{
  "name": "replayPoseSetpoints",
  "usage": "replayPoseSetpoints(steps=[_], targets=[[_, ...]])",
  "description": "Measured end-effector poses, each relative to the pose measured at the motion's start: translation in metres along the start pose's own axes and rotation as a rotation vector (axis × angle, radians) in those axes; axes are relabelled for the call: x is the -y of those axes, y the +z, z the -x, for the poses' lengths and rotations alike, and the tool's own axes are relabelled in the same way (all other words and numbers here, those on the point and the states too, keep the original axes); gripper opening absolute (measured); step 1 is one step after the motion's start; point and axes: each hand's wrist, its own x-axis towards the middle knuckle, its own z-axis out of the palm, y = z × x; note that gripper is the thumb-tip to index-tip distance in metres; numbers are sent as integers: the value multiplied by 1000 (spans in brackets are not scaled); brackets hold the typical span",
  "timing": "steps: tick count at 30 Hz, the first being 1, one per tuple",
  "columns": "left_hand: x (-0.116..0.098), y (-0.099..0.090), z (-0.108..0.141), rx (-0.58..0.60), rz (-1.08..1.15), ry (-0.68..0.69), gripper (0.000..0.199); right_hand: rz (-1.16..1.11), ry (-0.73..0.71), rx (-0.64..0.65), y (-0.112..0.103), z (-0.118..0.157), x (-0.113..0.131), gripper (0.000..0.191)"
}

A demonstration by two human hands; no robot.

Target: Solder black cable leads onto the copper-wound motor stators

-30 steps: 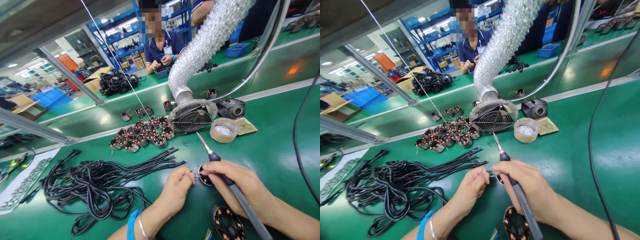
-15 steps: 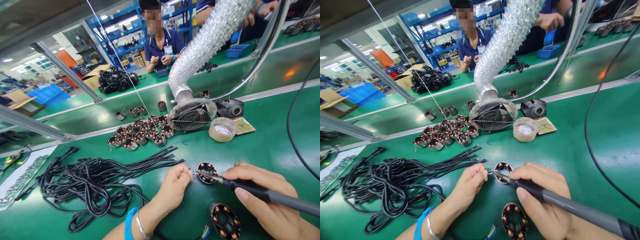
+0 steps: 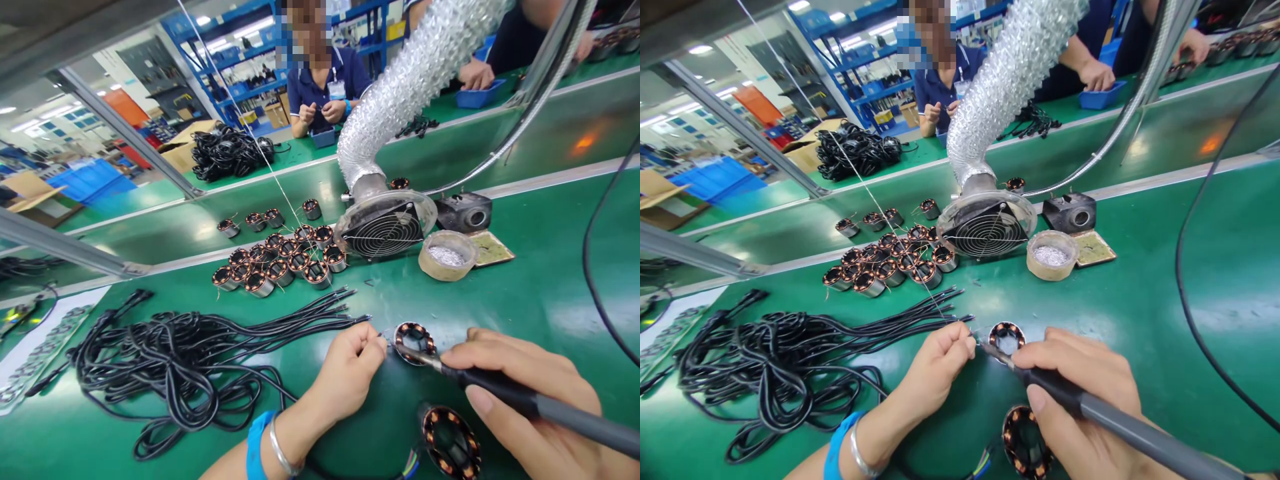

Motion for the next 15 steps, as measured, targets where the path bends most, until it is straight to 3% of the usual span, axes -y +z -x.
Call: replayPoseSetpoints(steps=[5,15], targets=[[1,-1,1,5,-8,5,33,-20,-45,18,3,5,4,27],[2,-2,2,0,-52,19,33,31,-70,-82,-3,7,3,24]])
